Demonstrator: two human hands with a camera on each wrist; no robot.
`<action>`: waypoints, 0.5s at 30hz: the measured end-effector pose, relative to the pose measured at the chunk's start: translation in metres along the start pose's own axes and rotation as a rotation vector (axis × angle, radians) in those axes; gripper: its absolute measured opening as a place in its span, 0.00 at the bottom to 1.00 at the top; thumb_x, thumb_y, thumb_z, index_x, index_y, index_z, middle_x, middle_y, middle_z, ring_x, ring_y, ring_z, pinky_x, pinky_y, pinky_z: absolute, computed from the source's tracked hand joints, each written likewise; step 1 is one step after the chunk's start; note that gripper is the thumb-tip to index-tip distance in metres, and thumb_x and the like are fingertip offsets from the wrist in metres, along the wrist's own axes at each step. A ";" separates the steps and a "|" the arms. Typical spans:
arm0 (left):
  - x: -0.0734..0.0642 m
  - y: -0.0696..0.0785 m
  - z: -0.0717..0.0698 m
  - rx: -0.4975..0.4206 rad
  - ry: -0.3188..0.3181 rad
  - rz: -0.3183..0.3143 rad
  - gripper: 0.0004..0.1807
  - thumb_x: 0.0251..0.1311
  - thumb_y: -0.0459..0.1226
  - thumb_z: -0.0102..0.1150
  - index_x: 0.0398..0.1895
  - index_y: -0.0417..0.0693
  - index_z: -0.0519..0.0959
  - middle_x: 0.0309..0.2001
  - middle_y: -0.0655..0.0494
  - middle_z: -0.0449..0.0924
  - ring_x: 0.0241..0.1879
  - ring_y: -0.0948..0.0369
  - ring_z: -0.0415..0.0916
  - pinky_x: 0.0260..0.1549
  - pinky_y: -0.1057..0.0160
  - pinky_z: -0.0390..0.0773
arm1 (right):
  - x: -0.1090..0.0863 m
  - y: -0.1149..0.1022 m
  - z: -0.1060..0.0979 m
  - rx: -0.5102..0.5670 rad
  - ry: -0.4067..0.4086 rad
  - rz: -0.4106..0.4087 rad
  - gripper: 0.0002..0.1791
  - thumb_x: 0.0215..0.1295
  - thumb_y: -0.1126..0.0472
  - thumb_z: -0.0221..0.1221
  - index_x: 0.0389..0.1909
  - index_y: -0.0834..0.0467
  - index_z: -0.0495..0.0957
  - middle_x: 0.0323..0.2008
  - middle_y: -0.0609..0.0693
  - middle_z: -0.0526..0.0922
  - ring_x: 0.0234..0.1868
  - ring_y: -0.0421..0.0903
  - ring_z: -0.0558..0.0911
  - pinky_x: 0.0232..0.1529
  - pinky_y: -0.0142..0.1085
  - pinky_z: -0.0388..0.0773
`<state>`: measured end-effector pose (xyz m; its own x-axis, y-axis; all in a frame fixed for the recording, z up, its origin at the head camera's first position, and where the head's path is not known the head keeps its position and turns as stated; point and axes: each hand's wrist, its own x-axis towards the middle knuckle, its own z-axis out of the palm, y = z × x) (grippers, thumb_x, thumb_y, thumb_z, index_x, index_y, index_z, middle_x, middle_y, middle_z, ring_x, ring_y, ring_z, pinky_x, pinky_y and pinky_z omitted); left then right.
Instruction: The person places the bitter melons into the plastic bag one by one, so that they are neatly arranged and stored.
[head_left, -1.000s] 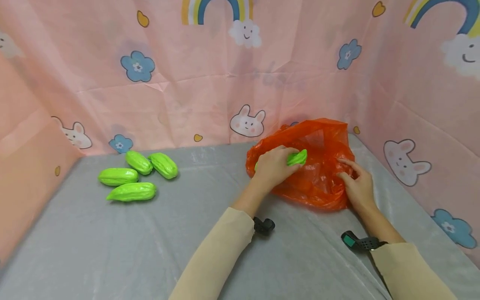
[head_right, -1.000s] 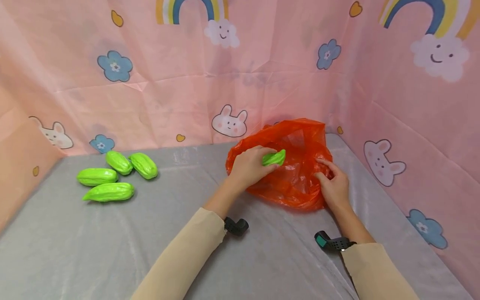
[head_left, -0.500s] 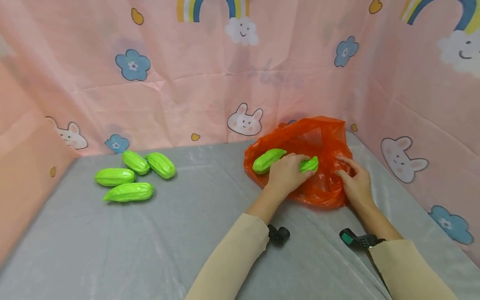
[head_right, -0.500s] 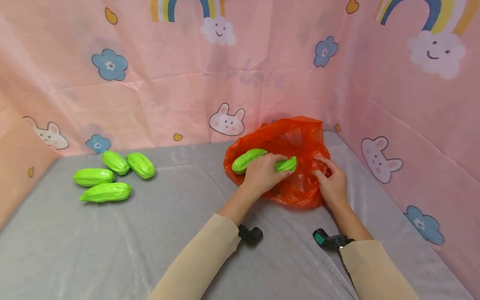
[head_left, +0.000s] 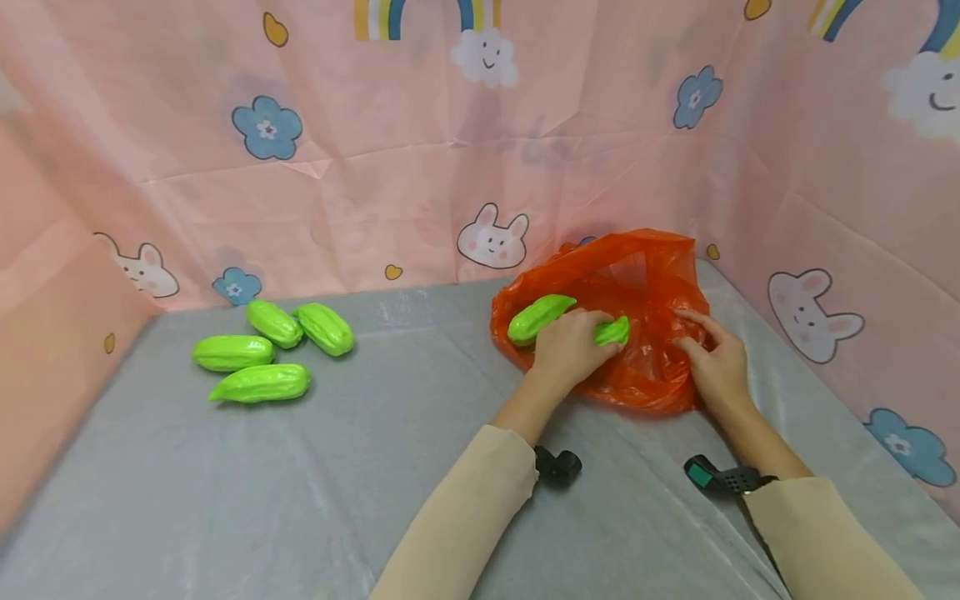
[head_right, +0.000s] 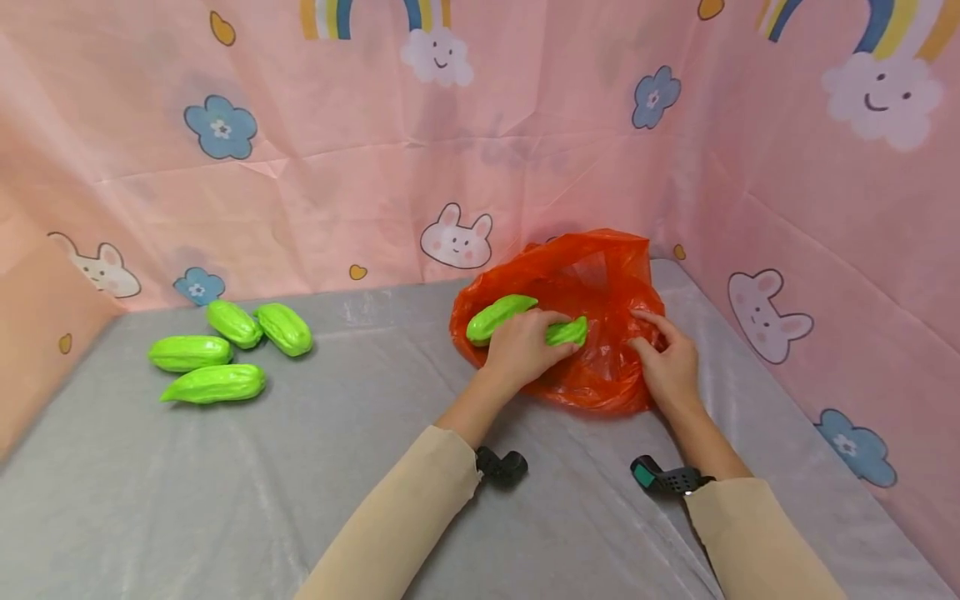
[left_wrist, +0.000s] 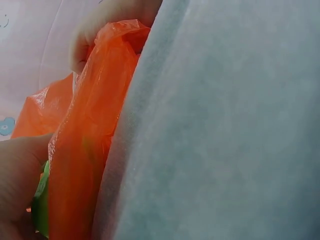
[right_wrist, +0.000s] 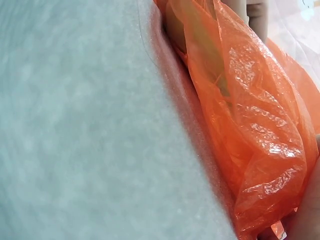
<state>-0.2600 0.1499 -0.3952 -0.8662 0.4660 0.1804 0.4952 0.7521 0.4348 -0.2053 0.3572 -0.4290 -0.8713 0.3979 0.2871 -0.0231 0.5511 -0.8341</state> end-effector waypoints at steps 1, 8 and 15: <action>0.000 0.000 0.000 -0.004 -0.005 -0.003 0.23 0.62 0.56 0.65 0.60 0.66 0.82 0.49 0.66 0.85 0.40 0.65 0.77 0.34 0.69 0.74 | 0.000 0.000 0.000 0.001 -0.001 -0.002 0.21 0.68 0.63 0.57 0.61 0.59 0.79 0.22 0.41 0.61 0.28 0.40 0.64 0.27 0.29 0.62; -0.001 -0.002 0.000 -0.014 -0.036 -0.011 0.24 0.62 0.57 0.65 0.61 0.66 0.81 0.51 0.66 0.84 0.42 0.65 0.78 0.36 0.67 0.76 | 0.001 0.001 0.000 0.000 -0.011 0.010 0.21 0.69 0.64 0.56 0.62 0.60 0.79 0.21 0.41 0.61 0.27 0.39 0.64 0.25 0.29 0.62; 0.001 -0.006 -0.003 -0.020 -0.068 0.011 0.26 0.61 0.54 0.67 0.63 0.65 0.79 0.52 0.64 0.83 0.44 0.64 0.77 0.39 0.66 0.78 | 0.000 0.000 -0.001 0.005 -0.028 0.001 0.21 0.71 0.61 0.55 0.63 0.60 0.77 0.33 0.37 0.70 0.36 0.37 0.70 0.30 0.19 0.69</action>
<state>-0.2639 0.1441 -0.3946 -0.8540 0.5048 0.1255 0.5023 0.7377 0.4511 -0.2047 0.3578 -0.4286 -0.8848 0.3776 0.2729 -0.0245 0.5472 -0.8366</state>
